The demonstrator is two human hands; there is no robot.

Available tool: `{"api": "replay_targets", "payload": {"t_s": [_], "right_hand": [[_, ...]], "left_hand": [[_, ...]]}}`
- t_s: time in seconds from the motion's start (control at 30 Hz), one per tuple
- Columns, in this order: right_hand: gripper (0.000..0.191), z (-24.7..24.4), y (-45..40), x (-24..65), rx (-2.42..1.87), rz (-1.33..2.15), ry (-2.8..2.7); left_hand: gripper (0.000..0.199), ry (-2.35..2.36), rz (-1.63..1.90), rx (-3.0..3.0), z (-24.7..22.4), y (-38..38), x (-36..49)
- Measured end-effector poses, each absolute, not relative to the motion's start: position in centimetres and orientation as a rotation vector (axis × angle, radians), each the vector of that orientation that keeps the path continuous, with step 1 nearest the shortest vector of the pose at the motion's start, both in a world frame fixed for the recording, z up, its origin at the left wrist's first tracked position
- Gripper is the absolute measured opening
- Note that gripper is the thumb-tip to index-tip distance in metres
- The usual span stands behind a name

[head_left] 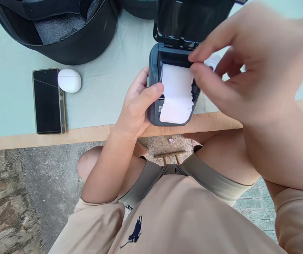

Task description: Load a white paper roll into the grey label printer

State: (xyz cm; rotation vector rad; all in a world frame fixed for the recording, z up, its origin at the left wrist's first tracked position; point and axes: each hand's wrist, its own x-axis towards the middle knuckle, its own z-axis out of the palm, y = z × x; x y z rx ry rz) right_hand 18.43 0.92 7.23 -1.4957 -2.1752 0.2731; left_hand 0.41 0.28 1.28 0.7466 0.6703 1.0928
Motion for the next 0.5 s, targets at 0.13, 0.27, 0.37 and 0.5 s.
{"api": "replay_targets", "payload": {"t_s": [0.13, 0.27, 0.37, 0.5], "right_hand": [[0.02, 7.6, 1.2, 18.0, -1.748, 0.111, -2.408], [0.029, 8.0, 1.5, 17.1, -1.925, 0.075, -2.569], [0.031, 8.6, 1.5, 16.6, -1.92, 0.089, -2.581], [0.04, 8.9, 1.4, 17.7, -1.589, 0.324, -2.408]], "left_hand": [[0.023, 0.737, 1.055, 0.822, 1.5, 0.1, 0.3], [0.025, 0.743, 1.045, 0.807, 1.6, 0.0, 0.3], [0.024, 0.693, 1.08, 0.767, 1.5, 0.0, 0.5], [0.015, 0.661, 1.154, 0.714, 1.3, 0.0, 0.8]]}}
